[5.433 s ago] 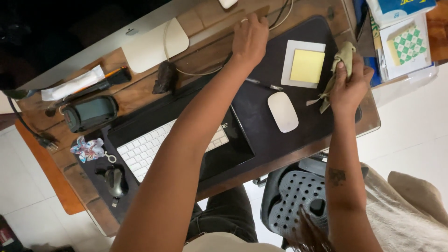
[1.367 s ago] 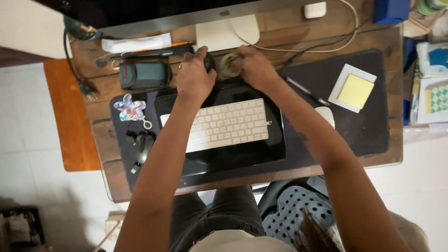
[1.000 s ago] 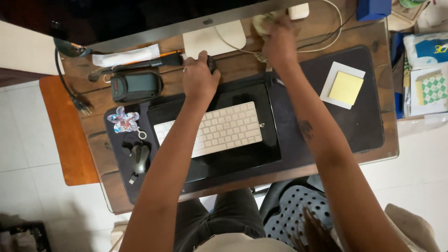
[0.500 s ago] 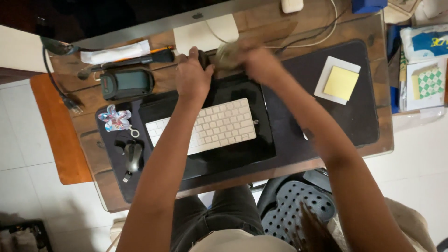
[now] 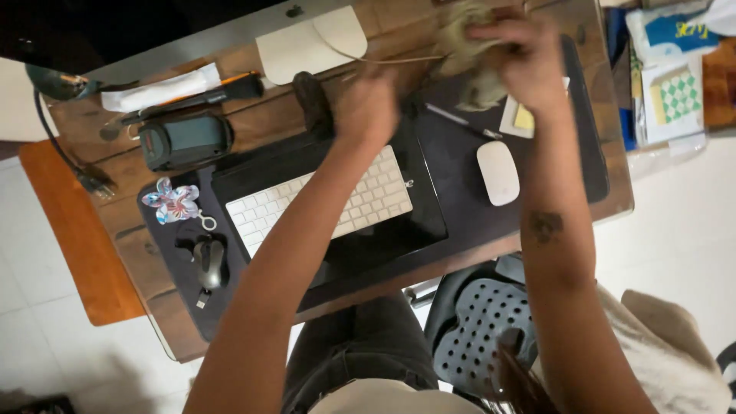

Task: Cleaning a desk by wiping down the mouse, keyboard area, and surface with a cloth, and then rinsing the cloth in a bucket.

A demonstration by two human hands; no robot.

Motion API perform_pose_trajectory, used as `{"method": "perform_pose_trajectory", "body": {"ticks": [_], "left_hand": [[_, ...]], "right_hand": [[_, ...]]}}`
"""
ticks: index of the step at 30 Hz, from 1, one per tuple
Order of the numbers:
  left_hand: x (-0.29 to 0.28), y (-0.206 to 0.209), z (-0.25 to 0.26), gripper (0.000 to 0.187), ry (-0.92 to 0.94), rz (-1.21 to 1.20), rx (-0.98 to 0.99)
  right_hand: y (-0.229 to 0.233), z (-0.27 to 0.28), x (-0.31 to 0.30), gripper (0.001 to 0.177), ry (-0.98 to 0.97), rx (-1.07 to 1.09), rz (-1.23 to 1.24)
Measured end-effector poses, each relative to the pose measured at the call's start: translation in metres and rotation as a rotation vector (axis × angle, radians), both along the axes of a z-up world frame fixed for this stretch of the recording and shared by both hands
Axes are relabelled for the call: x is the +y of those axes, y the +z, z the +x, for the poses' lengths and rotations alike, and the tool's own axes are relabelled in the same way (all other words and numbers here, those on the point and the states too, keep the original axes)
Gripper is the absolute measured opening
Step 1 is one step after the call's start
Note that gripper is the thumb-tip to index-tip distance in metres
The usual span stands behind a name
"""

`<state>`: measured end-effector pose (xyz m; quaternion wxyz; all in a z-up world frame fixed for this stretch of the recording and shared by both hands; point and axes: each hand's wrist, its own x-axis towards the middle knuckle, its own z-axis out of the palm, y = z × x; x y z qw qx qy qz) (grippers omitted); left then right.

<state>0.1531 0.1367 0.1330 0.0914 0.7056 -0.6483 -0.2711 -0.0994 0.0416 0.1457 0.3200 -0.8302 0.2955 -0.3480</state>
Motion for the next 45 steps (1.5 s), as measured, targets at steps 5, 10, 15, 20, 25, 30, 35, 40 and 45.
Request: {"method": "perform_pose_trajectory", "body": {"ticks": [5,10,15,20,25,30,35,40,45], "left_hand": [[-0.078,-0.074,-0.059,0.06,-0.262,-0.231,0.014],[-0.113,-0.127,-0.091,0.034,-0.334,-0.393,-0.216],[-0.122,-0.134,-0.087,0.017,-0.18,-0.376,-0.205],[-0.128,-0.097,-0.077,0.016,-0.302,-0.24,-0.185],[-0.136,-0.095,-0.078,0.02,-0.407,-0.182,-0.274],[-0.126,-0.104,-0.062,0.02,-0.243,-0.254,-0.192],[-0.12,-0.089,-0.058,0.023,-0.068,-0.16,-0.027],[-0.114,-0.038,-0.06,0.032,0.084,0.091,0.104],[-0.115,-0.037,-0.057,0.016,0.104,0.061,0.248]], "right_hand": [[0.028,-0.047,0.047,0.044,-0.347,0.054,0.02],[0.02,-0.065,0.068,0.04,-0.277,0.234,0.132],[-0.03,-0.067,0.039,0.051,-0.215,0.428,-0.013],[-0.046,-0.062,0.01,0.046,-0.081,0.409,0.042],[-0.045,-0.069,-0.004,0.043,0.038,0.492,0.053],[-0.047,-0.067,-0.007,0.042,0.061,0.473,0.028],[-0.081,-0.054,-0.015,0.044,0.089,0.361,-0.127],[-0.088,-0.026,-0.021,0.03,0.286,0.193,-0.067],[-0.102,-0.001,-0.039,0.016,0.426,0.346,-0.345]]}}
